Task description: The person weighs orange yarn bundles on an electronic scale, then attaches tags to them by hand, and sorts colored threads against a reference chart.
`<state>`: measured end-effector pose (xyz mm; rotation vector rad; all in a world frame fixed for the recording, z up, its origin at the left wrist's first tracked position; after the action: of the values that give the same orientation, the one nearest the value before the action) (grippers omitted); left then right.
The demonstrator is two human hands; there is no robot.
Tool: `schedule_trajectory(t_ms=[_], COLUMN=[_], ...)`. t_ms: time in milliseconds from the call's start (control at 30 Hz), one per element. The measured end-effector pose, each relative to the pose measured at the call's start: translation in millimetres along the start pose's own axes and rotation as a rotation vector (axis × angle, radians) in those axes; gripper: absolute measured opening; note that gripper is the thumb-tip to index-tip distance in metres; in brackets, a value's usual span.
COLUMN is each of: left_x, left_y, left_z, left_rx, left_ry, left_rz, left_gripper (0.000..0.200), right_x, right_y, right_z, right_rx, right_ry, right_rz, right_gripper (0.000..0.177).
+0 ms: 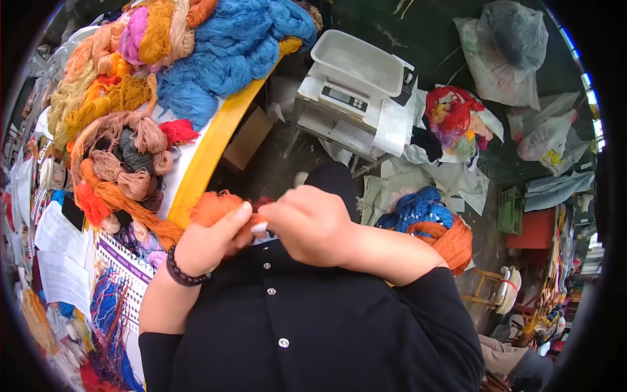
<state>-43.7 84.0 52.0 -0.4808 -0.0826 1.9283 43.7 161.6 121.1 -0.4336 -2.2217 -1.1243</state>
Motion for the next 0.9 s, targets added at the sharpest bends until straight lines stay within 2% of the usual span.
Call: schedule_trajectory(t_ms=[33,67,100,133,200,267,367,400,467,533,600,667,733,800,833,900], left_x=[-4,-6,-6,-5,-5,-7,-20,-24,-28,-27,-22,-7,-1,5,3,3], left_y=[-4,-4,-4,-4,2,7,-6,-9,-19,-16,-9,11,11,-5,-18,-21], left_z=[-17,-23,-25,-19,-19,9,37,44,52,49,42,6,0,-41,-43,-52], left_rx=[-0.282,-0.402,-0.4,-0.362,-0.359,0.118,0.359,0.604,0.858,0.864,0.683,0.17,0.051,-0.419,-0.501,-0.657], left_ry=[0.219,0.235,0.235,0.154,0.044,-0.335,-0.487,-0.638,-0.748,-0.705,-0.668,-0.347,-0.289,0.177,0.287,0.315], left_rz=[-0.011,0.015,0.015,-0.002,0.022,0.184,0.234,0.274,0.296,0.326,0.287,0.254,0.209,0.016,-0.088,-0.231], left_gripper=[0.023,0.018,0.018,0.016,0.01,0.009,0.009,0.008,0.008,0.007,0.008,0.014,0.021,0.021,0.022,0.025], right_x=[-1,-5,-6,-8,-10,-6,3,-4,-11,-13,-1,-3,-3,-5,-6,-6], right_y=[3,7,9,12,8,10,4,-4,-17,-16,-3,-2,0,3,3,5], right_z=[-16,-27,-32,-36,-34,-17,15,29,40,43,29,26,21,10,10,3], right_rx=[-0.184,-0.267,-0.32,-0.374,-0.434,-0.291,0.134,0.325,0.623,0.653,0.352,0.254,0.157,0.045,0.048,0.009], right_ry=[0.161,0.326,0.383,0.439,0.437,0.267,-0.209,-0.368,-0.554,-0.569,-0.334,-0.253,-0.17,-0.066,-0.067,0.003], right_rz=[0.02,0.132,0.155,0.179,0.16,0.177,0.132,0.141,0.136,0.173,0.103,0.123,0.141,0.183,0.179,0.185], right_gripper=[0.026,0.03,0.03,0.03,0.037,0.036,0.035,0.027,0.021,0.015,0.012,0.012,0.013,0.018,0.018,0.02])
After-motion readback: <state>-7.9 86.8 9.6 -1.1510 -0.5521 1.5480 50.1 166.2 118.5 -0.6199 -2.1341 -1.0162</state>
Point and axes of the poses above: each hand's wrist, its own x-axis towards the middle knuckle, its own y-axis out of the back of the hand, z = x × y, the point moved 9 cm from there along x, towards the middle knuckle
